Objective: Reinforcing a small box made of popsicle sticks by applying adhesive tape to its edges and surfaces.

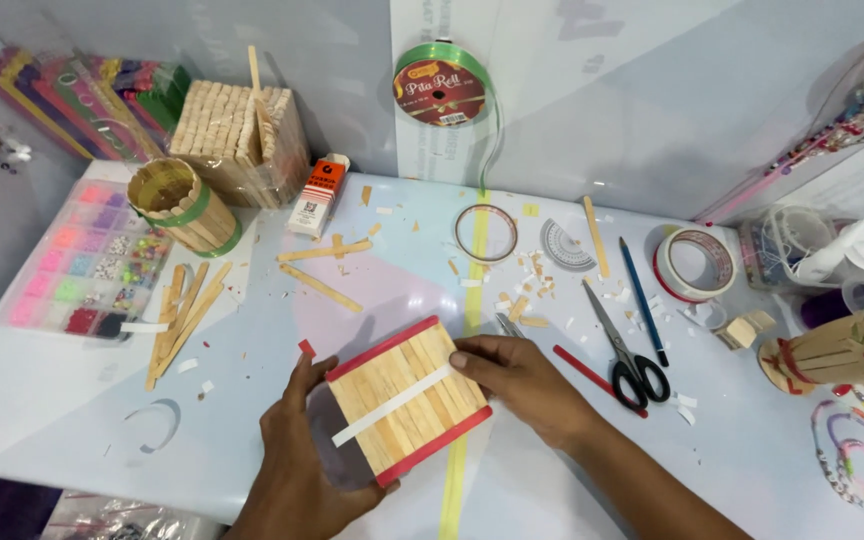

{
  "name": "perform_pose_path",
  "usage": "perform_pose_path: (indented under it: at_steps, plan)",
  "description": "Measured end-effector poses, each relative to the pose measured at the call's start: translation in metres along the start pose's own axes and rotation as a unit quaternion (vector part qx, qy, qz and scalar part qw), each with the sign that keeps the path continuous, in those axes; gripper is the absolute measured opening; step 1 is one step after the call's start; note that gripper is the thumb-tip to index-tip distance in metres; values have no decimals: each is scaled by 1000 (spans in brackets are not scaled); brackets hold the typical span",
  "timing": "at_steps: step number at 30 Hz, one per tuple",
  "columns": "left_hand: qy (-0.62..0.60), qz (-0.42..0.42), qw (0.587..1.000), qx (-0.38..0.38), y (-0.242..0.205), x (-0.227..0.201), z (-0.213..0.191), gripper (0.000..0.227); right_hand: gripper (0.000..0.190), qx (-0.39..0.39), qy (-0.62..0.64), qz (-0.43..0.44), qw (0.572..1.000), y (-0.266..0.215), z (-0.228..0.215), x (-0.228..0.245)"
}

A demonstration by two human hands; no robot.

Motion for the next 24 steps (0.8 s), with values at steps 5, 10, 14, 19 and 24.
perform_pose_path:
  at_steps: [5, 10, 14, 19, 24]
  plan:
    - [36, 173, 983, 45, 18, -15, 5, 145, 38, -26, 83, -39, 996, 3, -26, 3]
    - [-1, 255, 961, 103, 54, -54, 5, 129, 43, -34, 144, -86, 985, 11, -53, -3]
    - [-87, 189, 963, 171, 77, -78, 6, 142, 41, -62, 208, -148, 965, 9, -68, 0]
    - [-216, 93, 965, 118, 91, -85, 30, 116, 41, -140, 205, -160, 955, 5, -80, 5]
    - [-313, -43, 938, 142, 106, -66, 64, 95, 39, -147, 239, -212, 936, -5, -74, 11]
Point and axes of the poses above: each hand's wrist, its own y-axis towards the middle knuckle, its own z-axis out of the palm, x = y × z, the point moved 3 cm from there along y, towards the middle knuckle, and after that the axes turned 15 degrees about -x, right-handed, at the moved point
